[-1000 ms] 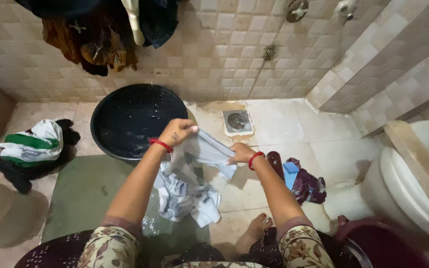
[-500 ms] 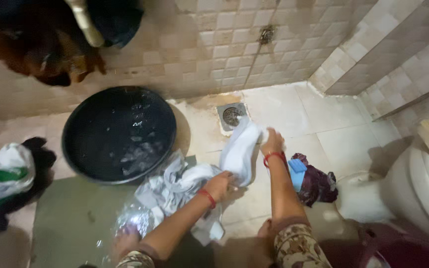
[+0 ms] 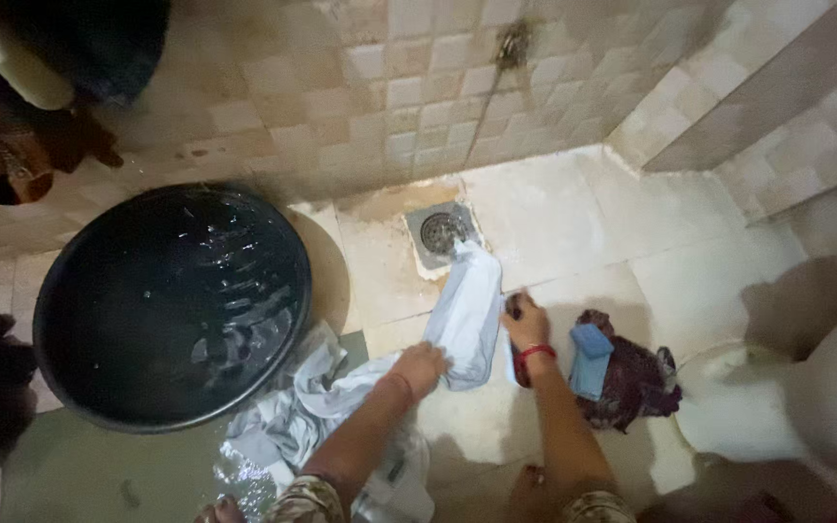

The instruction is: The person washes a light-colored garment by hand in a tiled bathroom. They rinse the cloth in a basin, scrub it with a blue brush on the floor, and repeatedly wring and rinse it under running water from a tap.

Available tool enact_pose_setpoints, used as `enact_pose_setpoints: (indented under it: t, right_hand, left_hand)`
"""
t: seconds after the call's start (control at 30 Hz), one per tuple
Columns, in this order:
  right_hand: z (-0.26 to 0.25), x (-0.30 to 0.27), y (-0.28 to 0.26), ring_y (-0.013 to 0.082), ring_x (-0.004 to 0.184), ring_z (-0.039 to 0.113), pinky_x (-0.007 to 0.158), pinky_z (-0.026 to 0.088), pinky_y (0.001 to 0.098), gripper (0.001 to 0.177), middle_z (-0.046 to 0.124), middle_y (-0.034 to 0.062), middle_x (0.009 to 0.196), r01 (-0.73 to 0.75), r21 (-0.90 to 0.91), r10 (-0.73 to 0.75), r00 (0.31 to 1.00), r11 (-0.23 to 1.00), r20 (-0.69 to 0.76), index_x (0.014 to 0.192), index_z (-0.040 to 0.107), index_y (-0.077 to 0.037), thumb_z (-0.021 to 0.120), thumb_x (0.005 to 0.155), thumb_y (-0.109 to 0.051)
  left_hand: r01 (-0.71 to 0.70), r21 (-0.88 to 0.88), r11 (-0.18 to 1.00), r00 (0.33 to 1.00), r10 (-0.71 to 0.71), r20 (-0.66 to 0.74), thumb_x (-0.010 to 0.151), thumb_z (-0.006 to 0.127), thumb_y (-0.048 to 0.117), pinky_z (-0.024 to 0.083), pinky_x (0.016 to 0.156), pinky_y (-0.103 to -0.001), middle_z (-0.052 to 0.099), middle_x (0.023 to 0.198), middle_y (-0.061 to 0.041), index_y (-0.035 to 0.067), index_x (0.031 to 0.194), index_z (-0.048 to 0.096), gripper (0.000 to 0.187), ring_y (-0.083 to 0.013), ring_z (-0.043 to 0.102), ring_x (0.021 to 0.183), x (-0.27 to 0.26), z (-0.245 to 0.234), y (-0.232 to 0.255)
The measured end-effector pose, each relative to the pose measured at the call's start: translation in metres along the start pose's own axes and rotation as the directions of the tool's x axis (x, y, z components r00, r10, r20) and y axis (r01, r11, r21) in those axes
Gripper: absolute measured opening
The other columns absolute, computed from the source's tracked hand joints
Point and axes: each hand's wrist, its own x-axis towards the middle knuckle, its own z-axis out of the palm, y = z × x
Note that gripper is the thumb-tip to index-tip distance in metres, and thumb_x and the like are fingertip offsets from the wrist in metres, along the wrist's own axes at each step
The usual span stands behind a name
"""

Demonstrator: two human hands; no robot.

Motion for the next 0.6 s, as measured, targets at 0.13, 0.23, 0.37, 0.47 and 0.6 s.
enact_pose_setpoints:
  t: [0.13,0.23,0.37,0.47,0.6]
  right_hand:
    - [0.02,-0.086,-0.132,0.0342,0.1,0.069,0.088,0.057,0.0435,0.023,0.073,0.0161,0.104,0.435,0.279,-0.447,0.894,0.856,-0.024,0.108,0.069,-0.006,0.064,0.085,-0.007]
    - [0.018,-0.123,-0.2,0.038,0.102,0.064,0.086,0.047,0.0528,0.045,0.069,0.022,0.108,0.12,0.142,-0.176,0.848,0.983,0.499,0.124,0.074,-0.013,0.073,0.086,-0.038]
    - [0.012,-0.04,-0.175,0.0347,0.091,0.07,0.079,0.057,0.0471,0.055,0.071,0.0208,0.099,0.104,-0.138,-0.008,0.826,0.985,0.564,0.117,0.073,-0.013,0.061,0.09,-0.059]
    - [0.036,0.022,-0.131,0.0425,0.075,0.069,0.061,0.055,0.052,0.062,0.07,0.0249,0.096,0.339,-0.414,-0.29,0.94,0.845,0.177,0.139,0.068,-0.026,0.062,0.08,-0.046]
    - [0.085,-0.037,-0.122,0.0361,0.098,0.073,0.082,0.06,0.0467,0.037,0.075,0.0168,0.118,0.555,0.194,-0.583,0.8,0.809,0.143,0.129,0.064,-0.015,0.044,0.114,-0.042]
  left_hand:
    - [-0.032,-0.09,0.995,0.964,0.054,0.259,0.079,0.071,0.027,0.048,0.097,-0.047,0.071,0.107,-0.01,0.014,0.106,0.073,0.03,-0.0315,0.062,0.109,-0.065,-0.018,-0.029]
    - [0.082,-0.033,0.996,0.791,-0.044,0.61,0.089,0.066,0.034,0.051,0.095,-0.048,0.069,0.115,-0.018,0.01,0.11,0.073,0.032,-0.0347,0.067,0.105,-0.11,-0.036,-0.036]
    - [-0.076,-0.018,0.997,0.884,0.076,0.461,0.078,0.07,0.037,0.051,0.088,-0.052,0.07,0.108,-0.019,0.009,0.101,0.075,0.036,-0.0386,0.065,0.103,-0.114,-0.039,-0.034]
    - [-0.066,0.025,0.998,0.843,0.042,0.536,0.078,0.068,0.036,0.053,0.089,-0.05,0.072,0.105,-0.018,0.01,0.1,0.076,0.036,-0.0381,0.067,0.102,-0.101,-0.035,-0.034]
    - [-0.05,-0.043,0.998,0.876,0.064,0.478,0.077,0.069,0.04,0.052,0.089,-0.051,0.072,0.105,-0.019,0.007,0.1,0.076,0.04,-0.0389,0.067,0.102,-0.109,-0.04,-0.033]
